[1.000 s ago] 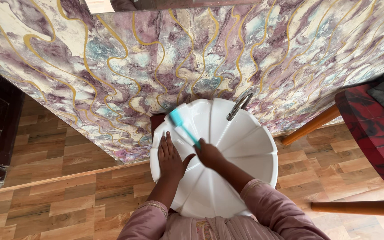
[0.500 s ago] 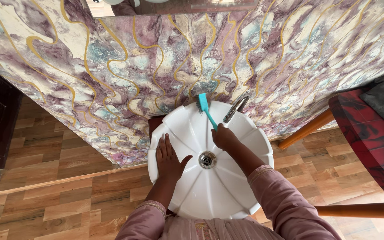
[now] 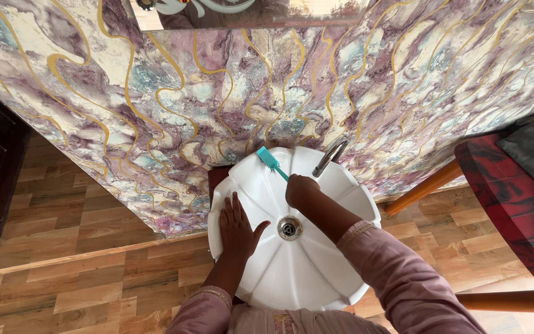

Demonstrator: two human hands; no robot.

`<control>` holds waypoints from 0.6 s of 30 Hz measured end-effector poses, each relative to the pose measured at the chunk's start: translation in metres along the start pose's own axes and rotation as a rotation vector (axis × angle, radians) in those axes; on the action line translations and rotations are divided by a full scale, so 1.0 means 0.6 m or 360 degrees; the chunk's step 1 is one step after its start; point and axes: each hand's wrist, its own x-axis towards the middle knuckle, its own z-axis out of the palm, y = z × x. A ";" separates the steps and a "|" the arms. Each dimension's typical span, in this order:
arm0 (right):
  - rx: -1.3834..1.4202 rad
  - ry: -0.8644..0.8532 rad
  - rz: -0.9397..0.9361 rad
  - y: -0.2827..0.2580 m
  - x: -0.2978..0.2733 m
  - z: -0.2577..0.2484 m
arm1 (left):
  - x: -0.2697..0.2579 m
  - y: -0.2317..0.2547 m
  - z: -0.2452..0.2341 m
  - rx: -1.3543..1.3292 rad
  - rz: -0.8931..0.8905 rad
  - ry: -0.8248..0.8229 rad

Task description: The person cleans a white petal-shaped sink using a blue brush by scrubbing the basin walls and around the drain.

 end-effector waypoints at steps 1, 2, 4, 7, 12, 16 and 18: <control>-0.0007 0.0007 0.0005 0.003 -0.005 0.005 | 0.005 0.004 0.002 -0.0058 -0.0019 0.0025; 0.0048 0.0039 -0.0008 0.005 -0.008 0.013 | 0.006 0.004 0.003 -0.0067 -0.0018 0.0032; 0.0084 0.0091 -0.0024 0.008 0.011 0.006 | 0.011 0.006 0.003 0.0121 -0.0006 -0.0140; 0.0153 0.0151 -0.0034 -0.015 0.043 0.007 | 0.004 0.004 0.005 0.0028 0.0033 -0.0019; 0.0091 0.0158 -0.0186 0.020 0.026 0.044 | 0.001 0.000 0.011 0.0074 -0.0019 -0.0118; 0.0063 0.0128 -0.0167 0.051 0.007 0.044 | 0.011 0.006 0.007 0.0032 -0.0028 -0.0114; 0.0223 0.0411 -0.0161 0.040 0.035 0.038 | 0.004 0.010 0.004 0.0094 -0.0035 -0.0235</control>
